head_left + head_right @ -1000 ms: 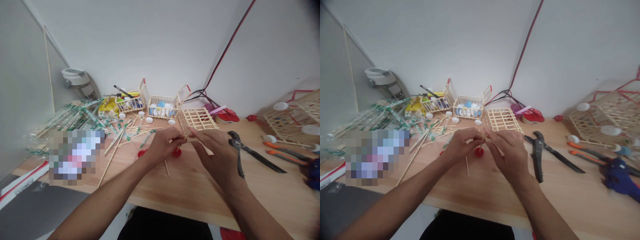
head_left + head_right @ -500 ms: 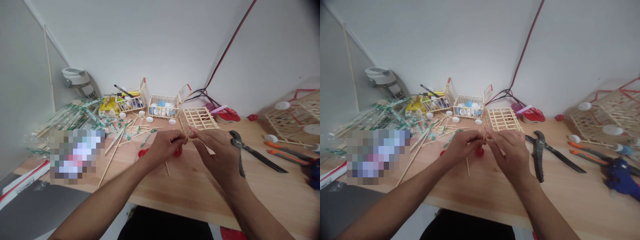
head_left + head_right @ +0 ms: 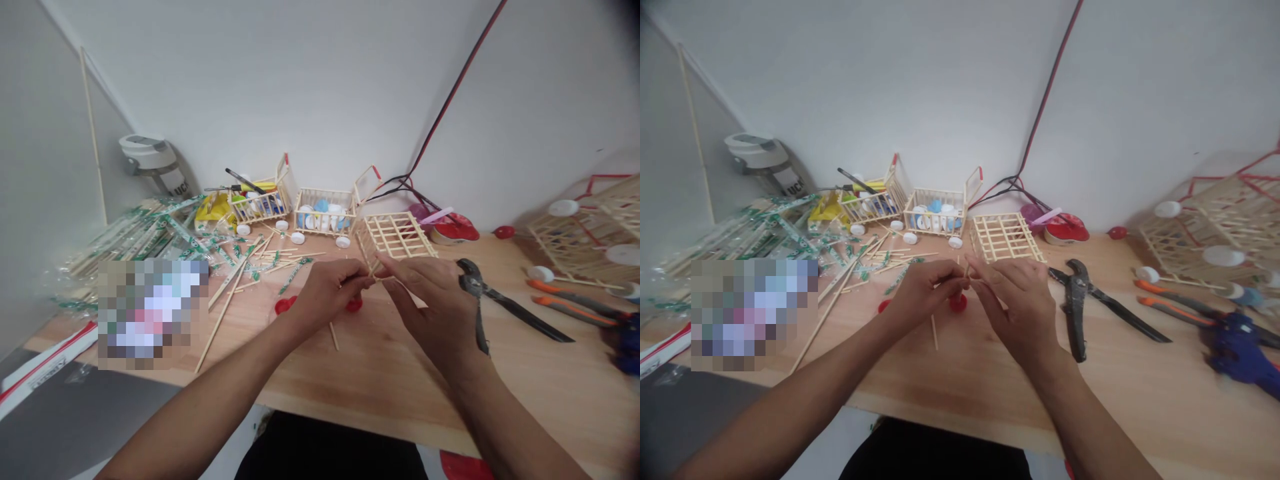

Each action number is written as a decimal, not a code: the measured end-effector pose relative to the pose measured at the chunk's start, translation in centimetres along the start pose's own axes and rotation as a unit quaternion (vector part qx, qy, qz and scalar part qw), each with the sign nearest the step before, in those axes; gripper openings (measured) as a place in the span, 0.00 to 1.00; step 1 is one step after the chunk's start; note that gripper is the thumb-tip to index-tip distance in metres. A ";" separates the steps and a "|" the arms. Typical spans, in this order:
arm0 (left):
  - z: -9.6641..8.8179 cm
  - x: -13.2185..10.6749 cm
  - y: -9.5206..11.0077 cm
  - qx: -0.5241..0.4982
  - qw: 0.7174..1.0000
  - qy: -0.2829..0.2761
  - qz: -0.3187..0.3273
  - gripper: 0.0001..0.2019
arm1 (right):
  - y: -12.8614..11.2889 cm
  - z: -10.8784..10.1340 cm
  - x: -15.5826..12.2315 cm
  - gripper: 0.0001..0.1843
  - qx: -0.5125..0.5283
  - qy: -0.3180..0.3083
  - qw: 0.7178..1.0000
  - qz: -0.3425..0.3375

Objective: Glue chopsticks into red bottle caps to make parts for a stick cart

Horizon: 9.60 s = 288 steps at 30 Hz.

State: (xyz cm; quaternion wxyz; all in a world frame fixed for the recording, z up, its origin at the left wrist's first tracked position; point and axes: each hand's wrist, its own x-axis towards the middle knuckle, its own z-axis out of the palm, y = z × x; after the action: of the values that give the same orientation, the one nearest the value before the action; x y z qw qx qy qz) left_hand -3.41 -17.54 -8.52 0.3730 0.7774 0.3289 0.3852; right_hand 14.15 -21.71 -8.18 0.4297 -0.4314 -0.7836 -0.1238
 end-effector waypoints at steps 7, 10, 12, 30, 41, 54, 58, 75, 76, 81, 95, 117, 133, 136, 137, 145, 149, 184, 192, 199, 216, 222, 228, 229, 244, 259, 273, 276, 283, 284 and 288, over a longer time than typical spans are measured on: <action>0.1 0.0 -0.1 0.013 1.000 0.004 0.001 0.10 | -0.1 0.3 -0.2 0.27 0.005 -0.003 1.000 0.004; 0.1 0.1 -0.2 0.017 1.000 0.007 0.004 0.11 | -0.2 0.5 -0.3 0.31 0.003 -0.017 1.000 0.014; 0.1 0.1 -0.1 0.016 1.000 0.006 0.005 0.11 | -0.3 0.6 -0.4 0.33 0.005 -0.025 1.000 0.017; 0.1 0.1 -0.2 0.024 1.000 0.007 0.012 0.11 | -0.5 0.8 -0.4 0.26 0.020 -0.020 1.000 0.011; 0.1 0.1 -0.1 0.018 1.000 0.003 0.013 0.10 | -0.5 0.8 -0.4 0.25 0.031 -0.015 0.999 0.011; 0.1 0.1 -0.3 0.024 0.999 0.005 0.020 0.11 | -0.6 0.8 -0.2 0.24 0.028 -0.015 0.999 0.010; 0.1 0.0 -0.3 0.021 0.999 0.008 0.023 0.10 | -0.6 0.8 -0.2 0.24 0.031 -0.016 0.999 0.010; 0.0 0.1 -0.2 0.031 0.999 0.004 0.016 0.12 | -0.6 0.8 -0.4 0.26 0.030 -0.015 0.999 0.013; 0.0 0.1 -0.2 0.030 0.999 0.003 0.015 0.12 | -0.6 0.8 -0.4 0.26 0.030 -0.016 0.999 0.012; 0.0 0.1 -0.2 0.021 1.000 -0.003 0.015 0.11 | -0.6 0.8 -0.3 0.27 0.030 -0.016 0.999 0.014; 0.0 0.1 -0.1 0.025 1.000 0.001 0.015 0.11 | -0.7 0.7 -0.2 0.25 0.026 -0.007 1.000 0.013; -0.1 0.1 -0.2 0.025 1.000 -0.004 0.006 0.11 | -0.8 0.5 -0.3 0.30 0.047 0.044 0.997 0.052; 0.0 0.1 -0.2 0.015 1.000 -0.004 0.005 0.10 | -0.8 0.9 -0.4 0.23 0.029 0.020 0.998 0.042; 0.0 0.1 -0.2 0.018 1.000 0.001 0.011 0.11 | -0.8 0.9 -0.4 0.22 0.028 0.020 0.998 0.043; 0.0 0.1 -0.2 0.018 1.000 0.001 0.012 0.11 | -0.8 0.9 -0.3 0.22 0.030 0.018 0.998 0.043; 0.0 0.1 -0.3 0.018 1.000 -0.005 0.007 0.11 | -0.9 0.8 -0.3 0.22 0.033 0.011 0.998 0.047; 0.0 0.1 -0.3 0.020 1.000 -0.008 0.003 0.10 | -0.9 0.8 -0.4 0.22 0.036 0.011 0.998 0.048; -0.1 0.0 -0.3 -0.025 0.999 0.015 -0.013 0.08 | -0.8 0.8 -0.4 0.22 0.034 -0.018 0.996 0.080; -0.1 0.1 -0.4 -0.019 1.000 0.017 -0.016 0.08 | -0.7 1.0 -0.4 0.19 0.028 -0.021 0.996 0.082; -0.1 0.1 -0.4 -0.016 1.000 0.021 -0.017 0.07 | -0.5 1.1 -0.6 0.19 0.028 -0.027 0.995 0.087; -0.5 0.0 -0.1 -0.017 0.999 0.030 -0.037 0.10 | -0.4 1.2 -0.6 0.15 0.035 -0.037 0.994 0.097; -1.1 -0.1 0.1 -0.028 0.998 0.039 -0.030 0.14 | -0.4 1.1 -0.7 0.16 0.053 -0.041 0.992 0.108; -2.6 0.2 0.3 -0.037 0.994 0.097 -0.023 0.20 | -0.3 0.4 -0.6 0.19 0.096 -0.047 0.984 0.143; -3.0 0.3 0.2 -0.034 0.993 0.114 -0.023 0.21 | -0.3 0.3 -0.6 0.20 0.098 -0.044 0.982 0.155; -3.1 0.4 -0.7 -0.027 0.987 0.151 -0.058 0.24 | -0.3 0.7 -0.6 0.19 0.098 -0.046 0.980 0.165; -3.1 0.5 -0.8 -0.049 0.983 0.165 -0.060 0.30 | -0.5 2.8 -0.3 0.19 0.091 -0.086 0.982 0.142; -3.6 0.5 -0.8 0.041 0.968 0.247 0.034 0.25 | -2.3 2.3 3.6 0.17 0.072 -0.170 0.964 0.194; -3.8 0.5 -0.8 0.046 0.964 0.257 0.041 0.24 | -2.4 3.2 4.0 0.15 0.086 -0.198 0.955 0.205; -4.0 0.7 -1.4 0.075 0.965 0.244 0.057 0.14 | -2.3 4.7 4.0 0.08 0.070 -0.183 0.961 0.196; -4.1 0.7 -1.4 0.082 0.965 0.244 0.054 0.11 | -2.4 4.7 4.0 0.08 0.060 -0.183 0.962 0.195; -4.6 0.8 -1.6 0.090 0.963 0.252 0.044 0.05 | -2.5 4.8 4.0 0.08 0.037 -0.181 0.962 0.200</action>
State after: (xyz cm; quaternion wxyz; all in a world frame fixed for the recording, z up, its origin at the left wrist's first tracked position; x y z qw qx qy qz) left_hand -7.26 -14.59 -7.68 0.1892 0.6995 0.4108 0.5533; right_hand 8.42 -18.21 -7.52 0.3128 -0.5780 -0.7500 0.0741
